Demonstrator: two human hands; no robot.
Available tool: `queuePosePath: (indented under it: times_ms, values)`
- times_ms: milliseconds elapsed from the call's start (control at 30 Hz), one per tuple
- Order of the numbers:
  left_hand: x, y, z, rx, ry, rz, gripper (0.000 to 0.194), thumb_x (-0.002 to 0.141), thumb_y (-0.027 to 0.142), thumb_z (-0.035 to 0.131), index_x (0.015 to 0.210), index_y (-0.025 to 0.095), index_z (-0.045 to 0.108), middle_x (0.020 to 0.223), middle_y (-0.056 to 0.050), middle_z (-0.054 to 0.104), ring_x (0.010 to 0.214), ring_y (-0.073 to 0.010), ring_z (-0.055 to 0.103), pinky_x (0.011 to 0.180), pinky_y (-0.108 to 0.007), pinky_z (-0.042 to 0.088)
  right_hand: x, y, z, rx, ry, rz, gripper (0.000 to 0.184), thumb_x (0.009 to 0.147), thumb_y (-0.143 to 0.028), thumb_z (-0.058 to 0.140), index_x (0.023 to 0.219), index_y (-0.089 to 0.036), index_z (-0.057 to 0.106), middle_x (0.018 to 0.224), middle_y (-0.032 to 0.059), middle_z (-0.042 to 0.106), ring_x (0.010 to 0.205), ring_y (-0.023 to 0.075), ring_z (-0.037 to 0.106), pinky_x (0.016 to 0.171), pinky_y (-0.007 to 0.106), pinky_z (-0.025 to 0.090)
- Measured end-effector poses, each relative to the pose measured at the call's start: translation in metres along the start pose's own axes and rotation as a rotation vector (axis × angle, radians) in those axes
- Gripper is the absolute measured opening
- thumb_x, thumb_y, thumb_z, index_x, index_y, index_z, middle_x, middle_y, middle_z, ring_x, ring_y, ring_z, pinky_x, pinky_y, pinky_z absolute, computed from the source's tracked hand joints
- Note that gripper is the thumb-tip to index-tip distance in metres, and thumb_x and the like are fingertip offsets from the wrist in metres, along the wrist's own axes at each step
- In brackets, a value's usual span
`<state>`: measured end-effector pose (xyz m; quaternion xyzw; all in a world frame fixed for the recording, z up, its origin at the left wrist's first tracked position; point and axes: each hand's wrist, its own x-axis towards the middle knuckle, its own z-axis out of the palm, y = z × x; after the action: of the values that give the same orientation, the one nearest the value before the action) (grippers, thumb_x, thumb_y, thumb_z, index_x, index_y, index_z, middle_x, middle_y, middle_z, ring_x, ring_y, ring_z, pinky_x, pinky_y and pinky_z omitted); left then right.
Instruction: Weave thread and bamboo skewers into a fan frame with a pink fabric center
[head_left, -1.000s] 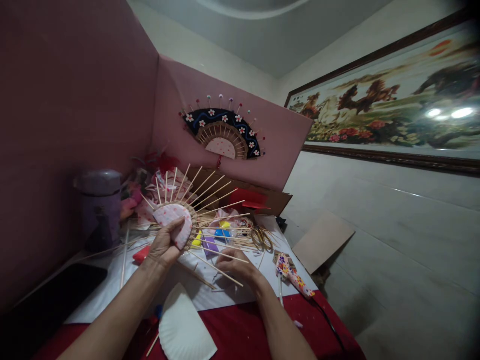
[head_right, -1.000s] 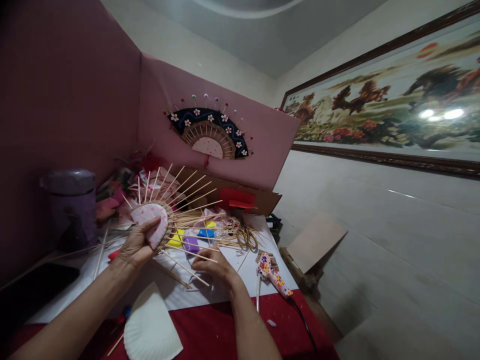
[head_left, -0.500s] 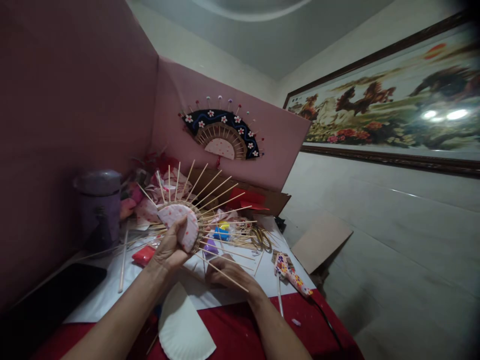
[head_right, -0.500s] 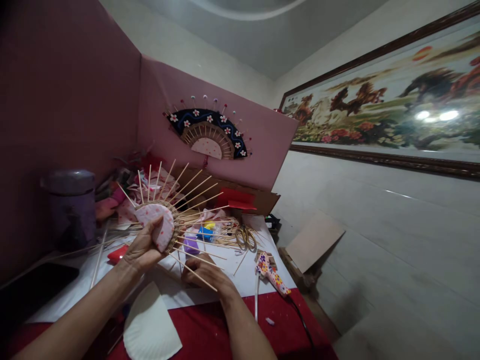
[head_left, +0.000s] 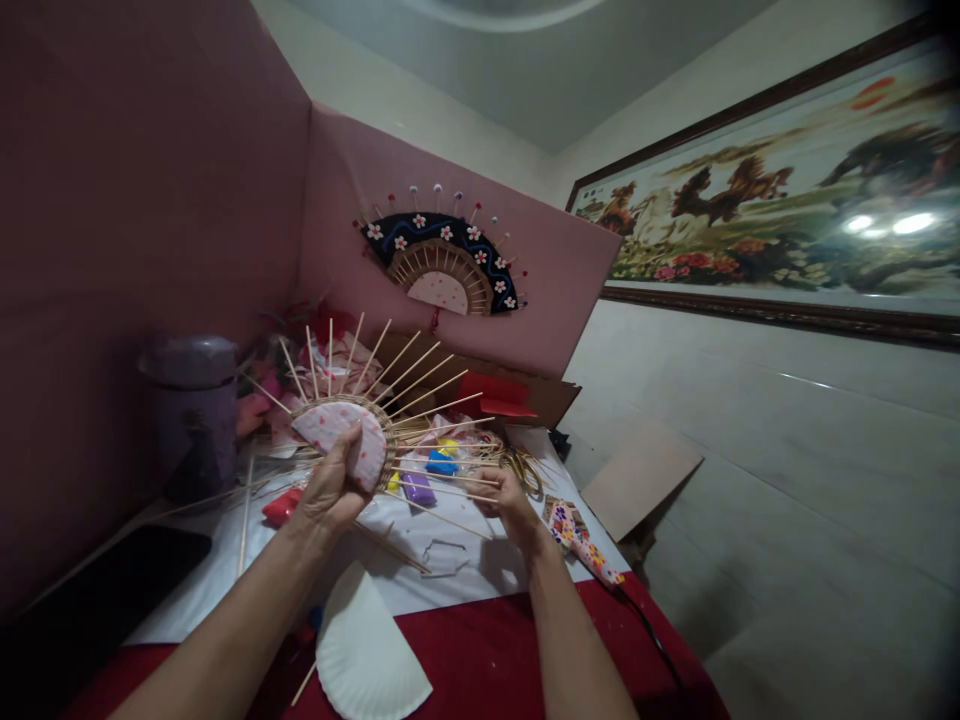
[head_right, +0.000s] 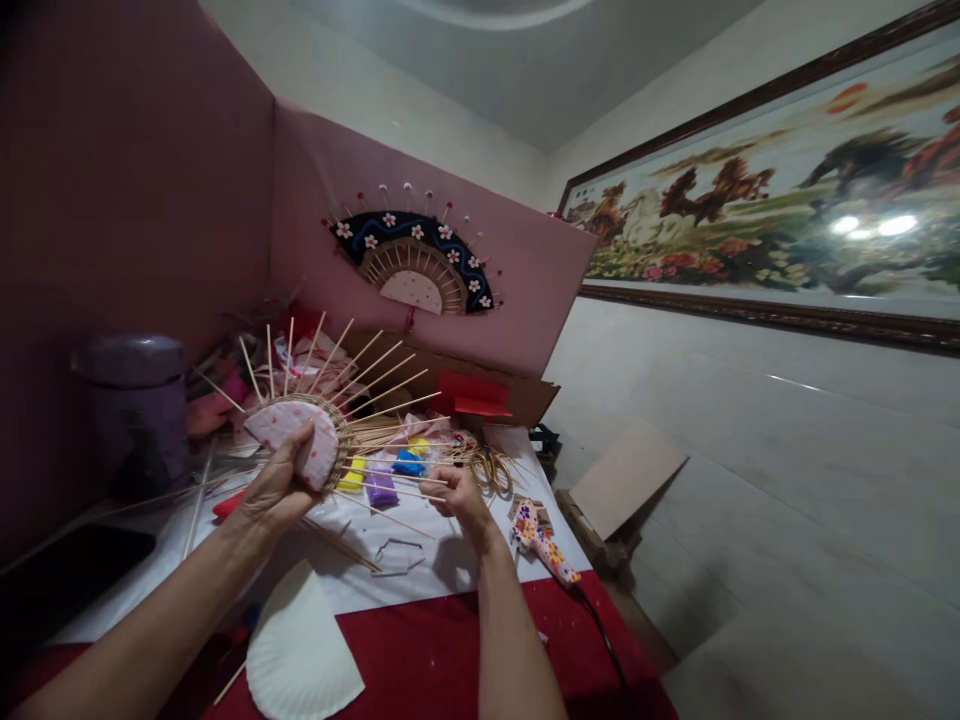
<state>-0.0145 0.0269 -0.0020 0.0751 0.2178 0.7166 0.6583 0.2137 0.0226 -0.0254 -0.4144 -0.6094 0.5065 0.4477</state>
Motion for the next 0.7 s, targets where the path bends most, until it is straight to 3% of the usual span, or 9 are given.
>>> queuePosePath:
  times_ms: [167,467,700]
  values:
    - [-0.002,0.000,0.001,-0.018,-0.010,0.019,0.010,0.081,0.008,0.056,0.081,0.015,0.064,0.069,-0.001,0.070,0.056,-0.0119,0.065,0.056,-0.024,0.056,-0.004,-0.002,-0.011,0.295,0.043,-0.090,0.020,0.062,-0.028,0.065,0.060,-0.018,0.048,0.053,-0.0051,0.038,0.048,0.0073,0.028,0.047,0.021,0.019]
    - [-0.002,0.001,0.004,0.000,0.026,0.049,0.009,0.080,0.008,0.058,0.082,0.016,0.063,0.069,0.000,0.069,0.055,-0.0110,0.064,0.056,-0.022,0.055,-0.009,-0.009,-0.010,0.357,0.059,-0.246,0.024,0.067,-0.027,0.061,0.054,-0.020,0.042,0.047,-0.0071,0.027,0.044,0.0075,0.020,0.047,0.025,0.017]
    - [0.004,0.003,-0.001,-0.018,0.045,0.046,0.008,0.080,0.011,0.058,0.081,0.016,0.064,0.069,0.000,0.069,0.058,-0.0107,0.064,0.057,-0.020,0.054,-0.004,0.000,-0.019,0.287,-0.030,-0.141,0.022,0.064,-0.024,0.063,0.051,-0.018,0.046,0.042,-0.0081,0.029,0.041,0.0056,0.020,0.045,0.025,0.013]
